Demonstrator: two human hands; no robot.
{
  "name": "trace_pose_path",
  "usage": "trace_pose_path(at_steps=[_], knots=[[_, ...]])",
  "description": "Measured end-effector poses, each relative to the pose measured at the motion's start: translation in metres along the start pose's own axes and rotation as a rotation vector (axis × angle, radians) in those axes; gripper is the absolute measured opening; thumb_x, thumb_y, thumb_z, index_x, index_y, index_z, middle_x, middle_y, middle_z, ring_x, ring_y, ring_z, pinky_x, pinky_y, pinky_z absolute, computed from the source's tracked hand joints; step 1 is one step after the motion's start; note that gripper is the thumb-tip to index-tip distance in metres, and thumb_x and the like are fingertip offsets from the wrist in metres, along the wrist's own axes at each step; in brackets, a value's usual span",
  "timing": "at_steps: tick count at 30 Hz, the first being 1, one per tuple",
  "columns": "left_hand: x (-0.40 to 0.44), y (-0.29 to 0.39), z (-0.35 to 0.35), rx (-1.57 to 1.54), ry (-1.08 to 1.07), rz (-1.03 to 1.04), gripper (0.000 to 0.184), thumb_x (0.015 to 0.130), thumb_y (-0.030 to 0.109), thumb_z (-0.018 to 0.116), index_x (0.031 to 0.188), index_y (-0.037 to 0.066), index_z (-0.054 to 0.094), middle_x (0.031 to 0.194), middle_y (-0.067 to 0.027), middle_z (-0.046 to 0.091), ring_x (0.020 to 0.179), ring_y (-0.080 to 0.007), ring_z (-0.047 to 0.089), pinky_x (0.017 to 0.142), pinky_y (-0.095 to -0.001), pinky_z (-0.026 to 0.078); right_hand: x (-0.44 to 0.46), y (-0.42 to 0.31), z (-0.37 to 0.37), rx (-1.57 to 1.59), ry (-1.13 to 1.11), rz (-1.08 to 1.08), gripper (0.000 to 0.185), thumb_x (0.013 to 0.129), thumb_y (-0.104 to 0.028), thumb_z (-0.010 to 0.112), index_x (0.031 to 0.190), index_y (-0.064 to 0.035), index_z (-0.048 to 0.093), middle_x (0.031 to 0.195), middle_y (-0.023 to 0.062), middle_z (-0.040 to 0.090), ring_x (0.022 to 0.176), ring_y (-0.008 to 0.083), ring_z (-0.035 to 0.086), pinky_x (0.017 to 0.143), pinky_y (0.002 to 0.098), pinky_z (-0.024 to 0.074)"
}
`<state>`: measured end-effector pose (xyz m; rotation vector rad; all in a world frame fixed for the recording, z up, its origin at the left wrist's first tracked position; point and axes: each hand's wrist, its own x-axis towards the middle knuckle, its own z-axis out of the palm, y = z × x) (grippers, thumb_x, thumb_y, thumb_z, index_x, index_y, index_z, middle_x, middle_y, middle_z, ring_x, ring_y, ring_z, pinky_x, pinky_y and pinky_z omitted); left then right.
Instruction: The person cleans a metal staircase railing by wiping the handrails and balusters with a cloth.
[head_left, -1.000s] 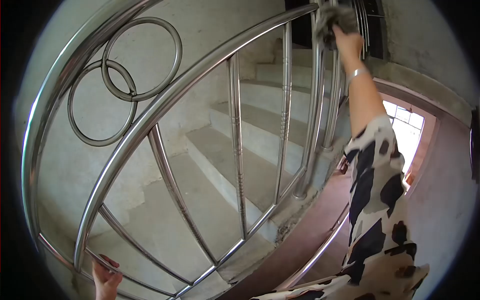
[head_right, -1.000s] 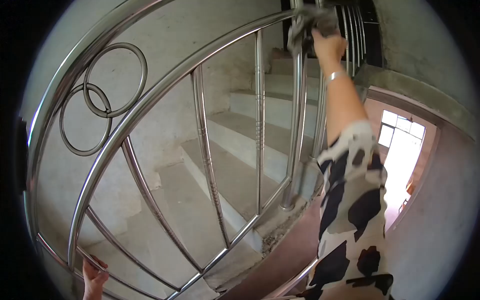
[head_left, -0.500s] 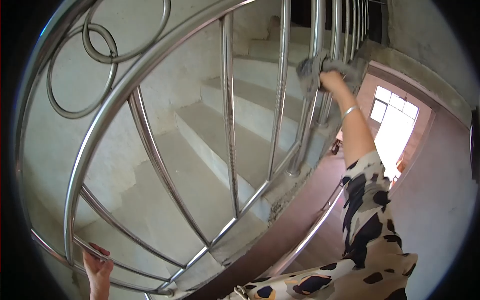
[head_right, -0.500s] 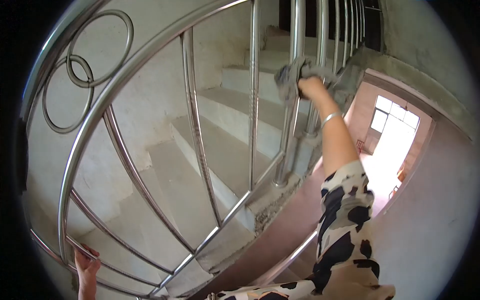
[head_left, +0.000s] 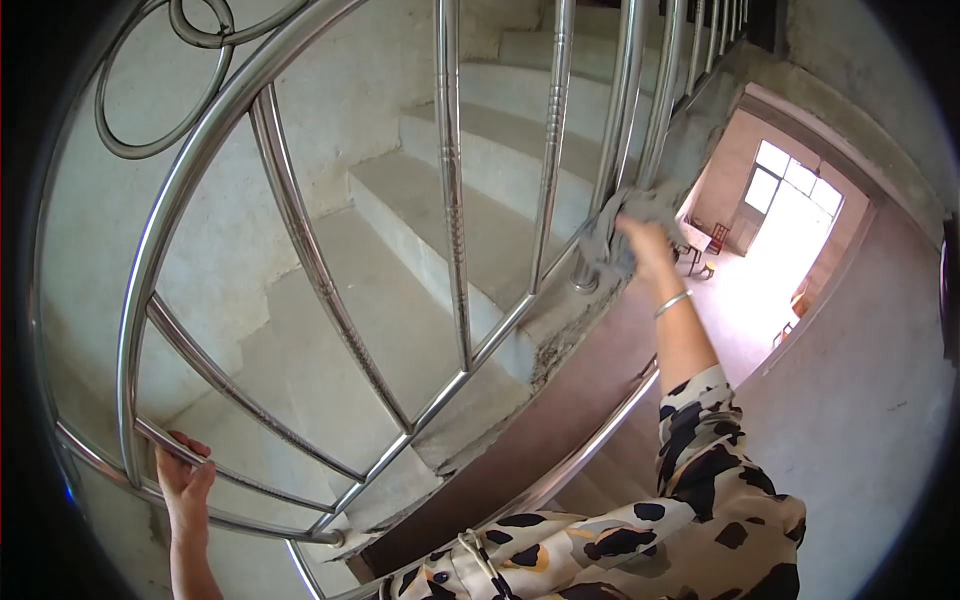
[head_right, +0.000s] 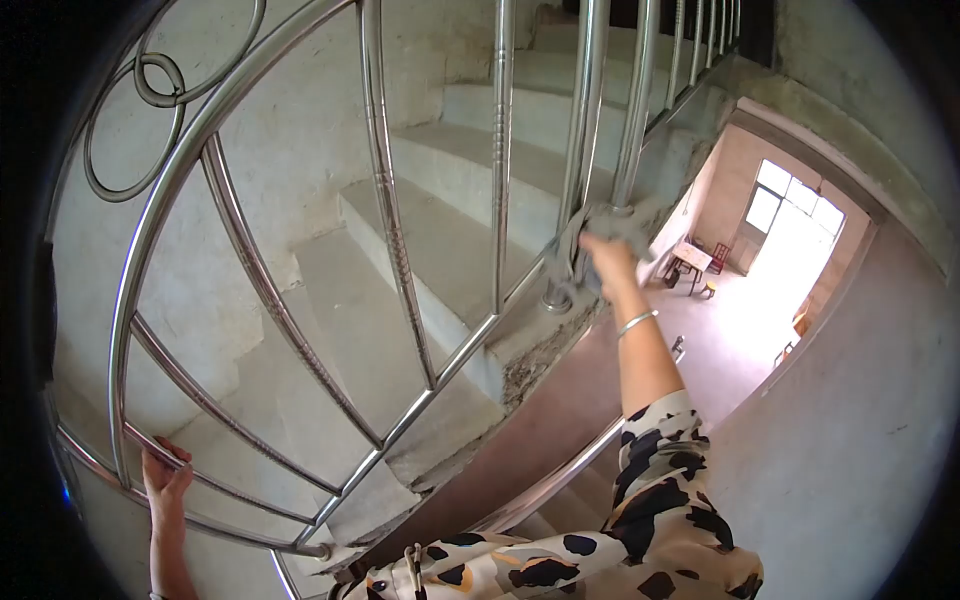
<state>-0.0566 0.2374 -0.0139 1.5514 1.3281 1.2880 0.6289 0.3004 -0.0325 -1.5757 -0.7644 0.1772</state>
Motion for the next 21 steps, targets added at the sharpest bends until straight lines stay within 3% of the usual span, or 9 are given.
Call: trace_pose_path(at_steps=[3,5,8,10,15,17,19,20,21], knots=[[0.0,-0.002,0.001,-0.001,-0.011,0.011,0.046,0.07,-0.001,0.052,0.113,0.009,0.039,0.094,-0.003,0.045,0.091,-0.013,0.045,0.074,-0.0246,0.037,0.001,-0.07,-0.004,0.174,0.155,-0.477,0.034,0.074,-0.013,0.062,0.105,0.0015,0.059,0.093,0.0161,0.063,0.091,0.0317,0.058,0.08,0.0363,0.0443],[-0.001,0.008,0.002,-0.002,-0.033,-0.011,0.046,0.07,-0.001,0.053,0.113,0.009,0.04,0.094,-0.003,0.046,0.092,-0.0128,0.045,0.074,-0.0242,0.037,-0.008,-0.098,0.004,-0.447,0.294,-0.793,0.03,0.072,-0.005,0.064,0.102,-0.0025,0.061,0.1,0.0146,0.06,0.09,0.0309,0.058,0.079,0.0367,0.0455],[-0.004,0.013,0.004,-0.012,-0.047,-0.038,0.044,0.071,0.001,0.054,0.113,0.009,0.04,0.095,-0.0028,0.046,0.092,-0.0121,0.044,0.074,-0.0233,0.036,-0.057,-0.071,0.029,-0.93,0.153,-0.932,0.037,0.066,0.002,0.062,0.102,-0.0046,0.061,0.108,0.0181,0.053,0.094,0.036,0.054,0.081,0.0391,0.0449],[-0.004,0.011,0.001,-0.016,-0.039,-0.035,0.044,0.072,0.002,0.054,0.113,0.009,0.04,0.096,-0.0027,0.046,0.092,-0.0118,0.044,0.073,-0.0227,0.036,-0.087,-0.036,0.049,-0.832,0.121,-0.79,0.035,0.065,0.0,0.062,0.099,-0.0049,0.059,0.115,0.0167,0.048,0.104,0.0324,0.05,0.082,0.0379,0.0461],[-0.003,0.009,0.001,-0.003,-0.055,-0.009,0.044,0.073,0.003,0.056,0.113,0.008,0.04,0.096,-0.003,0.047,0.09,-0.0113,0.044,0.074,-0.0227,0.036,-0.152,0.011,0.065,-0.447,0.01,-0.601,0.03,0.063,-0.001,0.065,0.093,0.0031,0.059,0.11,0.0166,0.053,0.091,0.0297,0.059,0.077,0.0375,0.0474],[0.0,0.004,-0.001,-0.01,-0.056,0.011,0.044,0.073,0.003,0.056,0.113,0.008,0.04,0.095,-0.0031,0.047,0.09,-0.0113,0.045,0.073,-0.0229,0.037,-0.15,0.031,0.061,0.14,-0.227,-0.219,0.032,0.065,-0.004,0.066,0.096,0.0043,0.059,0.099,0.0147,0.061,0.088,0.0221,0.06,0.077,0.0334,0.0462],[0.001,0.002,-0.002,-0.007,-0.063,0.021,0.043,0.073,0.003,0.056,0.113,0.008,0.04,0.095,-0.0032,0.048,0.089,-0.0113,0.045,0.073,-0.0231,0.037,-0.136,0.008,0.041,0.305,-0.144,0.036,0.038,0.066,-0.002,0.066,0.102,0.0084,0.056,0.092,0.0146,0.063,0.085,0.0198,0.058,0.074,0.0316,0.0465],[0.0,0.001,-0.001,-0.002,-0.05,0.03,0.043,0.074,0.003,0.056,0.113,0.009,0.04,0.095,-0.0032,0.048,0.088,-0.0111,0.045,0.072,-0.023,0.037,-0.098,0.041,0.046,0.305,0.082,-0.126,0.038,0.067,-0.001,0.065,0.102,0.0085,0.055,0.094,0.0153,0.062,0.084,0.0198,0.057,0.073,0.0313,0.0468],[-0.001,0.001,0.0,0.0,-0.036,0.038,0.043,0.074,0.003,0.056,0.113,0.009,0.04,0.095,-0.0032,0.048,0.088,-0.011,0.045,0.072,-0.0229,0.037,-0.107,-0.016,0.027,0.366,0.046,-0.133,0.034,0.07,0.0,0.062,0.102,0.0082,0.055,0.097,0.0167,0.061,0.083,0.0205,0.057,0.073,0.0322,0.0464]])
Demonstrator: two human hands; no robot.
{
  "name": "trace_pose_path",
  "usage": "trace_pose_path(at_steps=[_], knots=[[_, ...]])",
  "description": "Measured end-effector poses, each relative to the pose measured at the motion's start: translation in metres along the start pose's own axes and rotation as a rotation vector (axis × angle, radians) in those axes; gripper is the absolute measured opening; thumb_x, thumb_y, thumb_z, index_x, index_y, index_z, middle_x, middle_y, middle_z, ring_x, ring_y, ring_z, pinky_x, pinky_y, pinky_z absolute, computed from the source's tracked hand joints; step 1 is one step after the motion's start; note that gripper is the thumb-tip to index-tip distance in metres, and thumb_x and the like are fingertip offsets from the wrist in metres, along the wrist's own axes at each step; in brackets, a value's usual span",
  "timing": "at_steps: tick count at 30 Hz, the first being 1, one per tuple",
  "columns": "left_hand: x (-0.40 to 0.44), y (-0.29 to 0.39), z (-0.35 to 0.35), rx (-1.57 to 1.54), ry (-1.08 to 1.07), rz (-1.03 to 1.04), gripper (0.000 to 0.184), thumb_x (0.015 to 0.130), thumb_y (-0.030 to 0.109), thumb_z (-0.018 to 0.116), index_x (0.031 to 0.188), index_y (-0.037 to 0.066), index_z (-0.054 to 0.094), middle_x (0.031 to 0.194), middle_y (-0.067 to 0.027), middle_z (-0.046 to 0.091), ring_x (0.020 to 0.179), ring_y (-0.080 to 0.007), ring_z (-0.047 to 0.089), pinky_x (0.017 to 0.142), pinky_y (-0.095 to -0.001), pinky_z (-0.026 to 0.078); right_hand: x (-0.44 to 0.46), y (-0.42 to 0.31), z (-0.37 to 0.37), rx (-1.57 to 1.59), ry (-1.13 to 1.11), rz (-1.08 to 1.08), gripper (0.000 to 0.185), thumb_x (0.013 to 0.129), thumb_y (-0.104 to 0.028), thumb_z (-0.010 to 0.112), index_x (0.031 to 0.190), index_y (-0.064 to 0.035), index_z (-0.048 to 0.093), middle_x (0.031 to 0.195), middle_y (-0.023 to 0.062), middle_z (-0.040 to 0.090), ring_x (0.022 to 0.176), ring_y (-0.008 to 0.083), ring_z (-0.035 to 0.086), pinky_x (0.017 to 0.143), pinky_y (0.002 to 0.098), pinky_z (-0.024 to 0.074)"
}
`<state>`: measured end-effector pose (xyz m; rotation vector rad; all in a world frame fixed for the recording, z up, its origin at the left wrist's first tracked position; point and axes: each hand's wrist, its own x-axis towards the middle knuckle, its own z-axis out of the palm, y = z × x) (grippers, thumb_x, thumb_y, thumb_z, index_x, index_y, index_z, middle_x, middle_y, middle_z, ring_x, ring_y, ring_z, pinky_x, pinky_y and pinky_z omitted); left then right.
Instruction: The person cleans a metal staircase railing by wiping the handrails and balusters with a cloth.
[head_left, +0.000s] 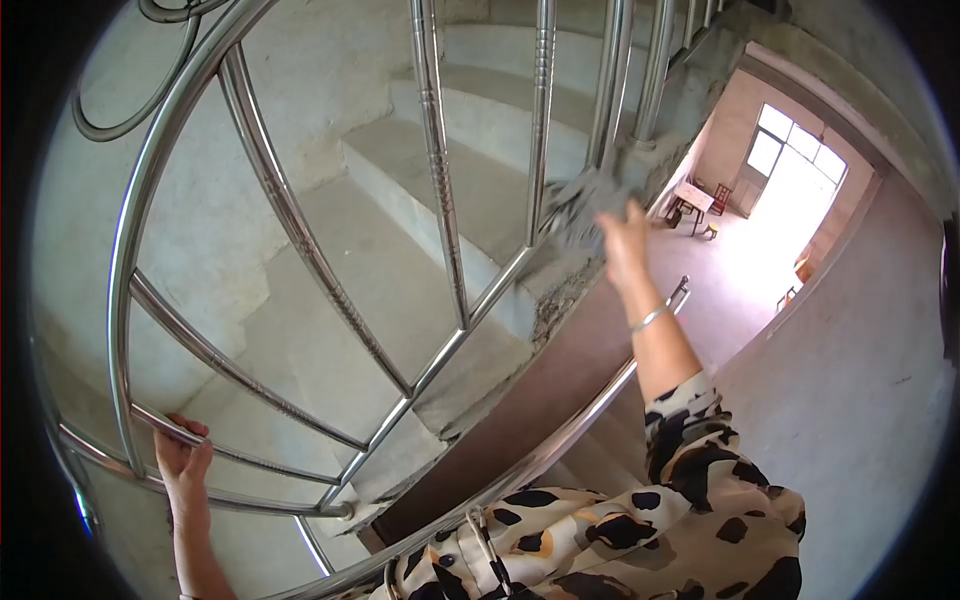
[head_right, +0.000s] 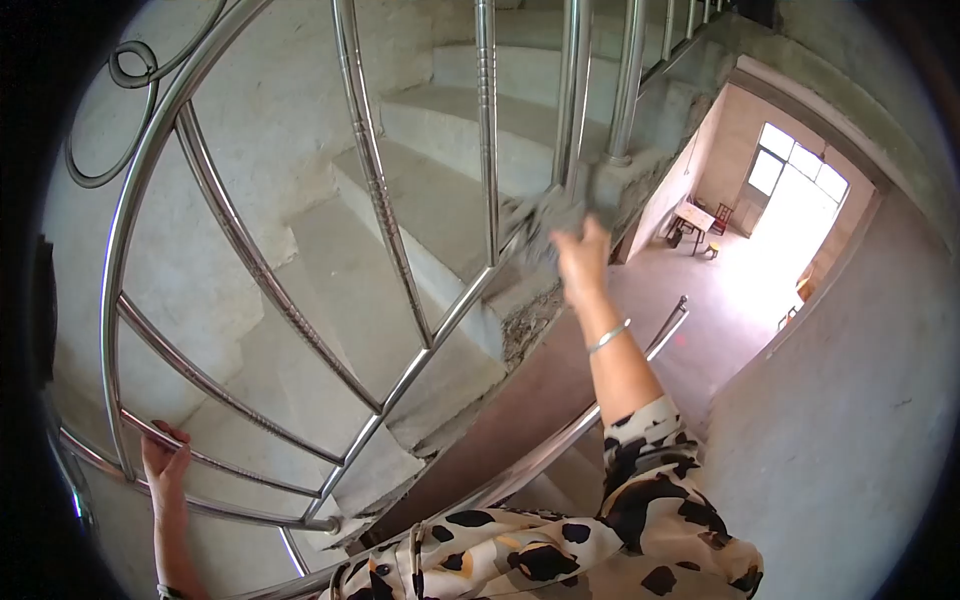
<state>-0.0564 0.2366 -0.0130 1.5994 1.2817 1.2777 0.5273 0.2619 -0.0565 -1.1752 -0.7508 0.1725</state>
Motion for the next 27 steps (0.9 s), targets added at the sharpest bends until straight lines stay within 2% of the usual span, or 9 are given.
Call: trace_pose_path(at_steps=[2,4,6,8,10,13,22,24,27], knots=[[0.0,0.002,0.0,0.0,-0.004,-0.021,0.043,0.074,0.003,0.056,0.113,0.009,0.04,0.095,-0.0032,0.048,0.088,-0.0111,0.045,0.071,-0.023,0.037,0.027,-0.021,0.001,-0.136,-0.038,-0.227,0.032,0.073,0.004,0.054,0.105,0.006,0.051,0.099,0.0129,0.061,0.086,0.0199,0.058,0.078,0.0301,0.0464],[-0.001,0.006,0.001,-0.002,-0.008,-0.038,0.043,0.074,0.002,0.056,0.114,0.009,0.04,0.094,-0.0032,0.048,0.088,-0.0112,0.045,0.071,-0.0232,0.037,0.025,-0.034,0.018,-0.259,-0.116,-0.15,0.035,0.07,0.002,0.056,0.105,0.0052,0.051,0.095,0.0124,0.061,0.083,0.0206,0.058,0.077,0.0307,0.0457],[-0.003,0.01,0.005,-0.022,0.023,-0.05,0.041,0.074,0.001,0.056,0.111,0.009,0.04,0.095,-0.0035,0.048,0.087,-0.0112,0.045,0.07,-0.0232,0.038,-0.002,-0.019,0.041,-0.742,-0.22,-0.005,0.039,0.066,0.001,0.056,0.105,0.0038,0.052,0.092,0.0109,0.06,0.08,0.0224,0.057,0.075,0.0321,0.0454],[-0.002,0.007,0.003,-0.024,0.014,-0.049,0.041,0.073,0.0,0.056,0.11,0.009,0.04,0.094,-0.0036,0.048,0.086,-0.0114,0.046,0.069,-0.0235,0.038,-0.044,0.037,0.067,-0.808,0.099,-0.602,0.04,0.065,0.003,0.056,0.104,0.004,0.052,0.09,0.0095,0.059,0.078,0.0218,0.056,0.072,0.0315,0.046],[-0.001,0.002,-0.002,-0.031,0.028,-0.026,0.041,0.072,-0.001,0.056,0.108,0.009,0.04,0.094,-0.0037,0.048,0.086,-0.0115,0.046,0.069,-0.0238,0.039,-0.054,0.02,0.071,-0.056,-0.06,-0.014,0.037,0.061,0.004,0.054,0.097,0.0085,0.054,0.083,0.0137,0.058,0.077,0.0257,0.056,0.068,0.0382,0.0445],[0.002,-0.006,0.003,-0.033,0.086,0.021,0.037,0.07,0.002,0.057,0.103,0.009,0.041,0.088,-0.0022,0.049,0.079,-0.0112,0.049,0.067,-0.0247,0.041,-0.024,-0.044,0.07,0.161,-0.222,0.076,0.039,0.063,0.007,0.055,0.102,0.0059,0.052,0.09,0.0111,0.058,0.078,0.02,0.057,0.067,0.0302,0.048],[-0.001,0.005,0.0,-0.055,0.064,-0.044,0.044,0.067,-0.003,0.059,0.106,0.007,0.04,0.089,-0.004,0.049,0.08,-0.0116,0.048,0.063,-0.0249,0.042,0.143,-0.304,0.114,0.012,-0.3,-0.329,0.028,0.058,0.001,0.061,0.084,0.002,0.05,0.074,0.0112,0.052,0.064,0.0223,0.052,0.055,0.0361,0.0436],[0.0,0.005,-0.002,-0.056,0.075,-0.043,0.044,0.067,-0.003,0.059,0.106,0.006,0.04,0.089,-0.004,0.049,0.081,-0.0117,0.048,0.063,-0.0251,0.042,0.174,-0.324,0.127,0.178,-0.326,-0.407,0.024,0.059,0.001,0.061,0.08,0.0015,0.05,0.072,0.0107,0.051,0.062,0.0219,0.051,0.054,0.0356,0.0426],[-0.001,0.006,0.002,-0.006,0.078,-0.039,0.044,0.066,-0.004,0.059,0.105,0.006,0.04,0.089,-0.0043,0.048,0.079,-0.0117,0.048,0.063,-0.0253,0.042,0.164,-0.302,0.129,-0.114,-0.172,-0.582,0.028,0.06,0.001,0.059,0.087,0.0045,0.052,0.073,0.0152,0.053,0.067,0.0283,0.056,0.062,0.0378,0.0457]])
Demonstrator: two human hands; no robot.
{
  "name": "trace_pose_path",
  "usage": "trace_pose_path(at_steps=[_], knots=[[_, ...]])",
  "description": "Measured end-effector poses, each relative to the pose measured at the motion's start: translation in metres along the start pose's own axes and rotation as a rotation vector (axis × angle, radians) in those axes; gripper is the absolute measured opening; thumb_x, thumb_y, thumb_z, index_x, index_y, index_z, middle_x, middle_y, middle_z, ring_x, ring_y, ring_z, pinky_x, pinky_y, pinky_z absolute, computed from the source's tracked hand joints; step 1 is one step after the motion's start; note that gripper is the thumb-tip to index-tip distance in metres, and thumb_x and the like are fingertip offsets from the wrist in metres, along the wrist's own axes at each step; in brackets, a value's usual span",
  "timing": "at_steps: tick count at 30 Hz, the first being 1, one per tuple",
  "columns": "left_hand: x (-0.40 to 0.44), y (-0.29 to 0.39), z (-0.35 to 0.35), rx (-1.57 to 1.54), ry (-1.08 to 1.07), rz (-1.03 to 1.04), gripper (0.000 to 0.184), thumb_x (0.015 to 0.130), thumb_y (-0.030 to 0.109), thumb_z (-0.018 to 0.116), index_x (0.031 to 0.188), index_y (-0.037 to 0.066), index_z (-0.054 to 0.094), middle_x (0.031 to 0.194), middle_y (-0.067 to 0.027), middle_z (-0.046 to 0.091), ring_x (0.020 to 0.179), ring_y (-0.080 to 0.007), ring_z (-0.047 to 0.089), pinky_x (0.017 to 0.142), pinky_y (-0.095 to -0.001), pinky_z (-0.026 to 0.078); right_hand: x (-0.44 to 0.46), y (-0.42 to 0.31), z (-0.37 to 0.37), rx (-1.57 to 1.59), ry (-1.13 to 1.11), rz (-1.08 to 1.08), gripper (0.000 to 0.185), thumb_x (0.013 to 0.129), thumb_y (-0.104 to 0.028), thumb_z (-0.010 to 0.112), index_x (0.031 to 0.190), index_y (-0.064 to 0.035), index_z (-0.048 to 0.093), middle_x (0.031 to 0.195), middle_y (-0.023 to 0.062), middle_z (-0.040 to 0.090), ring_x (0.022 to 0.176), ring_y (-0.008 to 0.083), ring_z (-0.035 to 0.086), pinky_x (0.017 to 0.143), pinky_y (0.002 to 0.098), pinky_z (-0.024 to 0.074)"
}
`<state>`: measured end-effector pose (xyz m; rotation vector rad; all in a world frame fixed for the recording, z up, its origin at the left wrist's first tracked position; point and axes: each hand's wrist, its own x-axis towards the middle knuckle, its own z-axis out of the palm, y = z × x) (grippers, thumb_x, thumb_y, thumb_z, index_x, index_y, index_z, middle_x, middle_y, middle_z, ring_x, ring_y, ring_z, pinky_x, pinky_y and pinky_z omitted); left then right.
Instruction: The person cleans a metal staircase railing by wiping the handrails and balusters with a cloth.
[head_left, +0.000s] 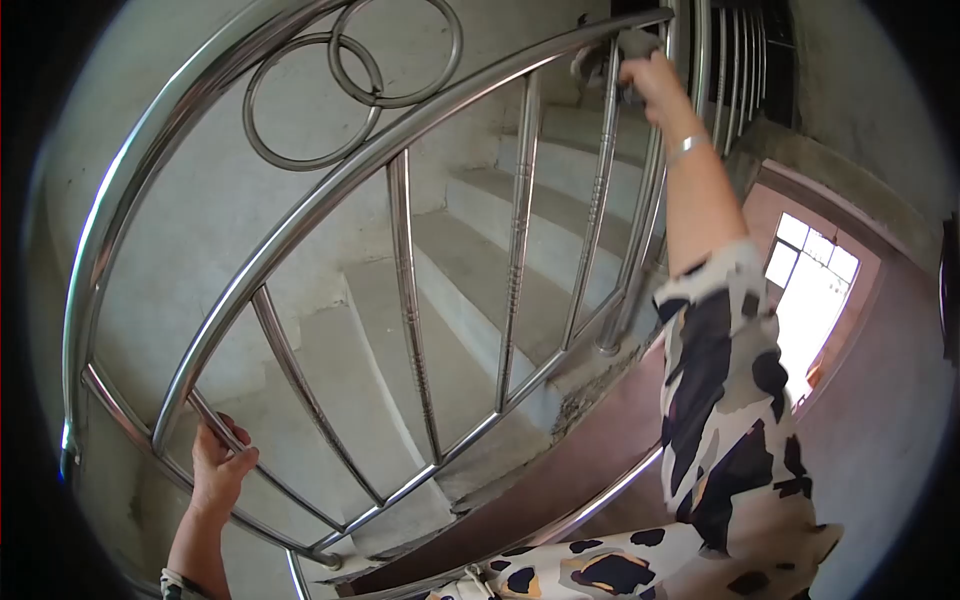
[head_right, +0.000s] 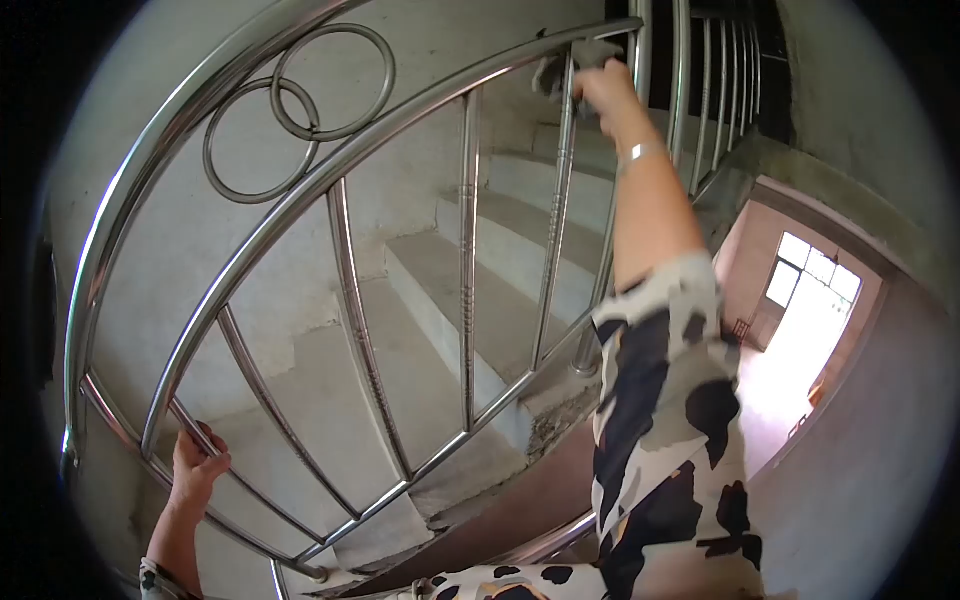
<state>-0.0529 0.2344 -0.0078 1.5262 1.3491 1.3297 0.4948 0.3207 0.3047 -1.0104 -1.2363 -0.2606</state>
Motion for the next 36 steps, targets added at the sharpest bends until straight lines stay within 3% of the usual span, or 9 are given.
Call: trace_pose_path(at_steps=[3,5,7,9,16,19,32,34,36], knots=[[-0.001,0.005,0.0,-0.035,0.006,-0.042,0.044,0.065,-0.004,0.06,0.103,0.005,0.04,0.088,-0.0047,0.048,0.077,-0.0118,0.049,0.063,-0.0256,0.043,-0.061,0.011,0.0,-0.419,-0.005,-0.228,0.033,0.064,-0.002,0.06,0.095,0.0054,0.056,0.083,0.0212,0.054,0.081,0.0401,0.056,0.076,0.0419,0.0464],[0.001,0.0,0.002,0.004,0.024,0.007,0.044,0.065,-0.003,0.06,0.102,0.005,0.039,0.088,-0.0048,0.048,0.075,-0.0118,0.049,0.063,-0.0259,0.043,-0.118,0.04,0.015,-0.726,0.133,-0.491,0.033,0.064,-0.001,0.058,0.097,0.0007,0.059,0.095,0.0216,0.052,0.09,0.0399,0.051,0.081,0.0436,0.0439],[0.004,-0.005,0.002,-0.001,0.026,0.006,0.044,0.065,-0.003,0.06,0.103,0.005,0.039,0.088,-0.005,0.048,0.076,-0.012,0.049,0.063,-0.0261,0.043,-0.179,0.037,0.024,-0.923,-0.091,-0.478,0.042,0.061,0.001,0.056,0.102,-0.0047,0.061,0.102,0.0204,0.048,0.095,0.0366,0.048,0.084,0.0426,0.0409],[0.003,-0.005,0.003,-0.013,0.033,0.012,0.044,0.065,-0.003,0.06,0.103,0.005,0.039,0.089,-0.0051,0.048,0.077,-0.0121,0.049,0.063,-0.0264,0.043,-0.215,0.047,0.034,-0.722,-0.135,-0.495,0.048,0.06,0.001,0.055,0.107,-0.0067,0.062,0.097,0.0186,0.048,0.093,0.0347,0.047,0.082,0.0438,0.04],[-0.003,0.008,-0.002,-0.023,-0.039,-0.042,0.044,0.066,-0.003,0.059,0.104,0.005,0.04,0.092,-0.0059,0.048,0.082,-0.0133,0.048,0.066,-0.0268,0.044,-0.091,-0.008,0.022,-0.937,0.165,-0.698,0.044,0.069,-0.007,0.057,0.112,-0.0157,0.061,0.098,0.0122,0.051,0.094,0.0328,0.048,0.082,0.045,0.0407],[-0.002,0.008,-0.004,-0.013,-0.06,-0.037,0.044,0.066,-0.002,0.059,0.105,0.006,0.04,0.093,-0.0058,0.047,0.084,-0.0134,0.047,0.067,-0.0274,0.044,-0.051,-0.018,0.012,-1.08,0.168,-0.722,0.025,0.076,-0.012,0.052,0.097,-0.0119,0.066,0.102,0.0156,0.054,0.096,0.0345,0.052,0.08,0.0439,0.0443],[-0.003,0.007,0.001,0.059,-0.02,-0.001,0.04,0.067,0.002,0.058,0.104,0.008,0.041,0.088,-0.0021,0.049,0.078,-0.0099,0.047,0.066,-0.0239,0.041,-0.357,0.12,-0.017,-0.906,-0.598,-0.299,0.044,0.069,-0.007,0.052,0.112,-0.0102,0.06,0.099,0.0263,0.057,0.086,0.0401,0.055,0.073,0.0445,0.0472],[-0.001,0.003,-0.002,0.034,-0.037,0.002,0.041,0.067,0.001,0.058,0.104,0.007,0.042,0.091,-0.003,0.049,0.08,-0.0105,0.047,0.066,-0.0245,0.042,-0.356,0.113,-0.011,-0.817,-0.777,0.083,0.045,0.067,-0.003,0.052,0.11,-0.0109,0.062,0.099,0.0249,0.059,0.085,0.0352,0.058,0.073,0.0402,0.0478],[0.0,0.0,-0.004,0.001,-0.047,0.008,0.042,0.067,-0.001,0.059,0.105,0.006,0.042,0.093,-0.004,0.048,0.083,-0.0112,0.046,0.066,-0.0252,0.043,-0.318,0.116,-0.004,-0.279,-0.778,0.387,0.045,0.066,0.001,0.052,0.109,-0.0071,0.061,0.096,0.0216,0.061,0.083,0.0284,0.06,0.072,0.0362,0.0478]])
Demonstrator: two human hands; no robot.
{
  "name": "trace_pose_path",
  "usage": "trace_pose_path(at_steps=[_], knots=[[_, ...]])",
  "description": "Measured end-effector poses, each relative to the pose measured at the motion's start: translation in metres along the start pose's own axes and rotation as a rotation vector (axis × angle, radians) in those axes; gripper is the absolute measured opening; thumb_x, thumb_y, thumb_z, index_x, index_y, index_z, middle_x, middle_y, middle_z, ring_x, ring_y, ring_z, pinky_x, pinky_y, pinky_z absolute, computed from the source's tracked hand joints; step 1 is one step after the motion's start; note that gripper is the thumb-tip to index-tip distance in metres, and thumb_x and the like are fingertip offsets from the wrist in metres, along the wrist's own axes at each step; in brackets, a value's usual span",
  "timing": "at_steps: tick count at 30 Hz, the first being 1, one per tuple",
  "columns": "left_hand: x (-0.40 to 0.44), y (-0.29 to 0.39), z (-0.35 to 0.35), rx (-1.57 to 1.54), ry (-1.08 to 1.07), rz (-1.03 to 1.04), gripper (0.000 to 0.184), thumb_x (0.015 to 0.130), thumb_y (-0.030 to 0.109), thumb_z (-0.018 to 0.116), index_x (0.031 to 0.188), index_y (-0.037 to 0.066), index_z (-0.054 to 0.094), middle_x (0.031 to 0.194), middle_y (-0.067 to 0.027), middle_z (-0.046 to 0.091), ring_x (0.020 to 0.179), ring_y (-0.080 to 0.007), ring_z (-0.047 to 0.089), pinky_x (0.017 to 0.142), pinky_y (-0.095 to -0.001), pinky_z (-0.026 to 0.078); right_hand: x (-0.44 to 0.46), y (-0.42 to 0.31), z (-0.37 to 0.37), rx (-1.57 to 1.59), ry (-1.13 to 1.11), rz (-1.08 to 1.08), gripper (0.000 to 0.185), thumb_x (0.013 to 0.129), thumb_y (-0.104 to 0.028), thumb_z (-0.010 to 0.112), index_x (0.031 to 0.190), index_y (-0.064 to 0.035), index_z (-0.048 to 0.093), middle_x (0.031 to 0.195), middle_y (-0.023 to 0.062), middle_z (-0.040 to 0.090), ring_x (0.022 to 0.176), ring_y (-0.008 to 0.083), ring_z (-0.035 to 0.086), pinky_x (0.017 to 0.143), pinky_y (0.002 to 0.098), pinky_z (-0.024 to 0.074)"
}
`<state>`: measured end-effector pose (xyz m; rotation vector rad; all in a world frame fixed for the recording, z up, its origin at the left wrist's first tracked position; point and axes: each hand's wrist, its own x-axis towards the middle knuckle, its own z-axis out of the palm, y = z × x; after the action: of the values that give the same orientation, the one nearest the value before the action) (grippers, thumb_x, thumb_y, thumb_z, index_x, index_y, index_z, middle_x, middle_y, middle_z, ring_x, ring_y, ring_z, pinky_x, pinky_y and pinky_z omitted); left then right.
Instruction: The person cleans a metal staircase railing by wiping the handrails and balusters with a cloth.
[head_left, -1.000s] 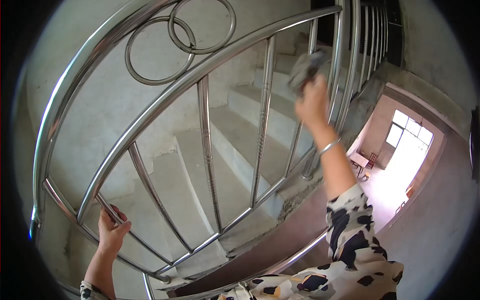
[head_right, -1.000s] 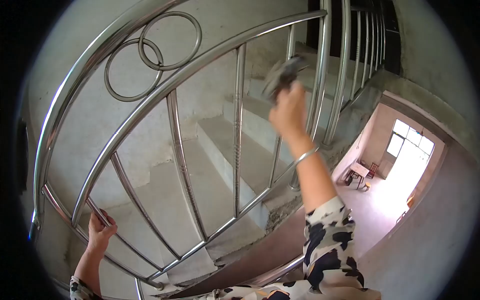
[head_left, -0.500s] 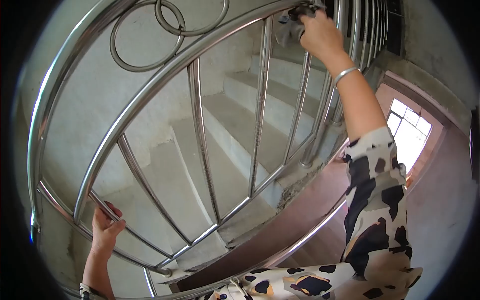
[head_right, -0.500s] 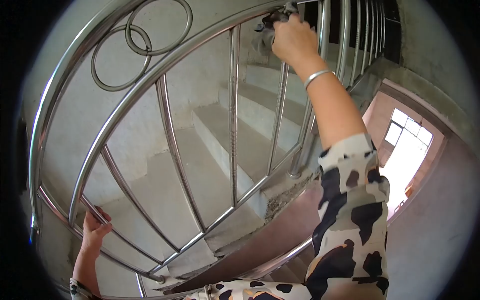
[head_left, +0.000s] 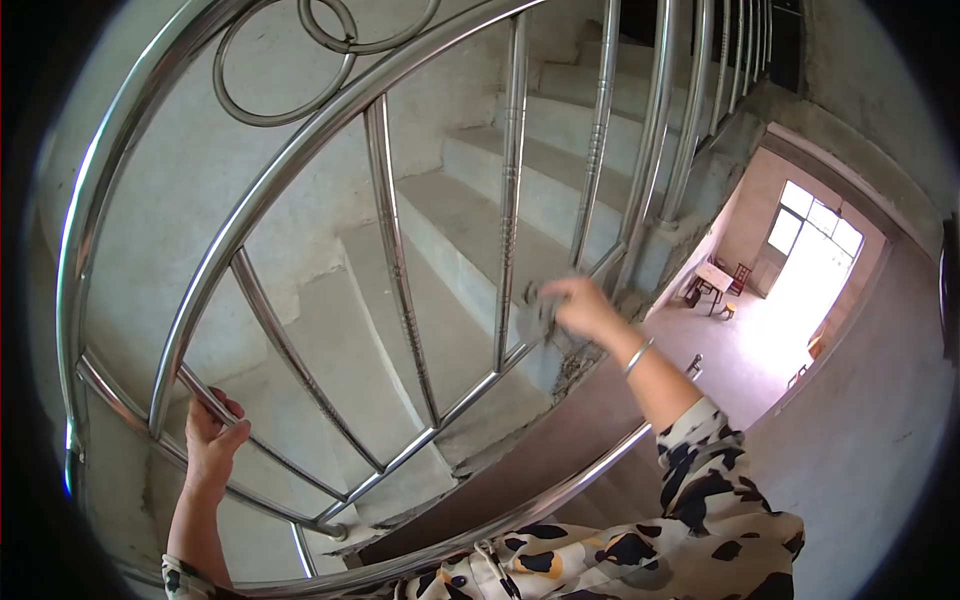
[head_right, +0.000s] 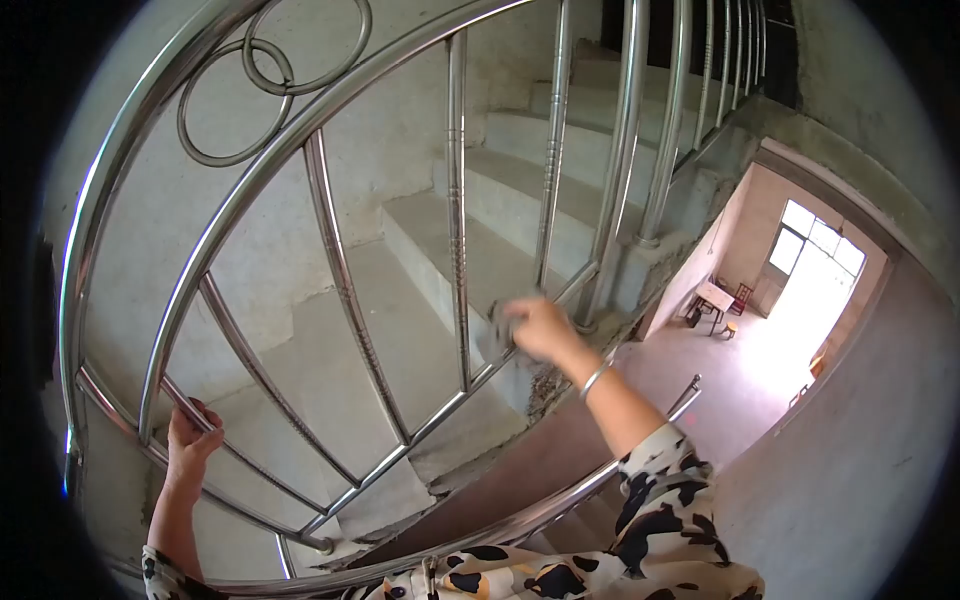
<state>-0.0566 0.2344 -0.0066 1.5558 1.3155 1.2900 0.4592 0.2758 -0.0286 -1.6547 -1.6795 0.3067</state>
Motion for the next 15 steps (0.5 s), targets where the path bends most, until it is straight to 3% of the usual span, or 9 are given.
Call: trace_pose_path(at_steps=[1,2,3,4,6,8,11,12,15], knots=[[0.001,0.0,0.0,0.0,-0.005,-0.003,0.042,0.067,-0.001,0.059,0.105,0.006,0.041,0.093,-0.004,0.048,0.083,-0.0113,0.046,0.066,-0.0251,0.043,0.015,-0.028,-0.014,0.358,0.144,0.191,0.044,0.066,0.002,0.053,0.11,-0.0011,0.058,0.099,0.0174,0.061,0.084,0.0249,0.059,0.07,0.0345,0.0474],[0.001,0.0,-0.001,0.003,-0.011,-0.008,0.042,0.068,0.0,0.059,0.105,0.006,0.041,0.093,-0.0041,0.047,0.083,-0.0114,0.046,0.066,-0.0251,0.043,0.026,-0.065,-0.032,0.703,0.287,0.043,0.045,0.067,0.001,0.054,0.112,0.0043,0.054,0.099,0.0136,0.06,0.082,0.0241,0.058,0.071,0.0337,0.0473],[0.0,0.001,-0.002,0.007,-0.008,-0.014,0.042,0.068,0.0,0.059,0.105,0.006,0.041,0.093,-0.0041,0.047,0.083,-0.0114,0.046,0.066,-0.0251,0.043,0.057,-0.068,-0.053,0.872,0.253,-0.085,0.046,0.067,0.002,0.054,0.112,0.0059,0.052,0.099,0.0126,0.059,0.086,0.0214,0.057,0.073,0.0312,0.0466],[0.0,0.002,-0.002,-0.005,-0.025,-0.016,0.041,0.068,-0.001,0.059,0.105,0.006,0.041,0.093,-0.0042,0.047,0.083,-0.0116,0.046,0.066,-0.0252,0.043,0.062,-0.112,-0.072,0.96,0.353,-0.121,0.047,0.067,0.002,0.053,0.114,0.0066,0.05,0.095,0.0117,0.058,0.087,0.0183,0.056,0.074,0.0297,0.0457],[0.0,0.003,-0.003,-0.014,-0.045,-0.026,0.041,0.068,-0.001,0.059,0.104,0.006,0.041,0.093,-0.0042,0.047,0.083,-0.0117,0.046,0.066,-0.0253,0.043,0.097,-0.157,-0.099,1.072,0.279,-0.555,0.049,0.067,0.003,0.051,0.116,0.0037,0.049,0.089,0.0092,0.057,0.075,0.0176,0.056,0.069,0.0315,0.0472],[0.0,0.004,-0.003,-0.015,-0.053,-0.024,0.041,0.068,-0.001,0.059,0.104,0.006,0.041,0.093,-0.0044,0.047,0.084,-0.0116,0.046,0.066,-0.0253,0.043,0.117,-0.189,-0.111,1.044,0.17,-0.587,0.045,0.067,0.004,0.051,0.112,0.0017,0.053,0.087,0.0077,0.057,0.073,0.0169,0.055,0.066,0.0314,0.0468],[0.0,0.005,-0.001,0.007,-0.033,-0.02,0.041,0.068,-0.001,0.059,0.104,0.005,0.04,0.093,-0.0048,0.047,0.083,-0.0113,0.046,0.065,-0.0252,0.043,0.113,-0.187,-0.104,1.008,0.19,-0.49,0.038,0.065,0.003,0.052,0.103,0.0014,0.057,0.083,0.0072,0.058,0.073,0.016,0.055,0.063,0.0304,0.046],[0.0,0.005,-0.002,0.004,-0.028,-0.025,0.041,0.068,-0.001,0.059,0.104,0.005,0.04,0.093,-0.0048,0.047,0.083,-0.0113,0.046,0.065,-0.0252,0.043,0.1,-0.182,-0.091,0.781,0.321,-0.567,0.032,0.064,0.001,0.054,0.096,0.0014,0.058,0.079,0.006,0.059,0.071,0.0157,0.055,0.059,0.0307,0.0456],[0.0,0.003,0.0,0.033,-0.015,-0.012,0.041,0.068,0.0,0.059,0.104,0.005,0.04,0.091,-0.0048,0.048,0.082,-0.0115,0.046,0.065,-0.025,0.042,0.057,-0.137,-0.035,0.439,0.388,-0.394,0.033,0.061,-0.002,0.056,0.094,0.0006,0.059,0.079,0.0063,0.062,0.069,0.0161,0.057,0.063,0.0302,0.0459]])
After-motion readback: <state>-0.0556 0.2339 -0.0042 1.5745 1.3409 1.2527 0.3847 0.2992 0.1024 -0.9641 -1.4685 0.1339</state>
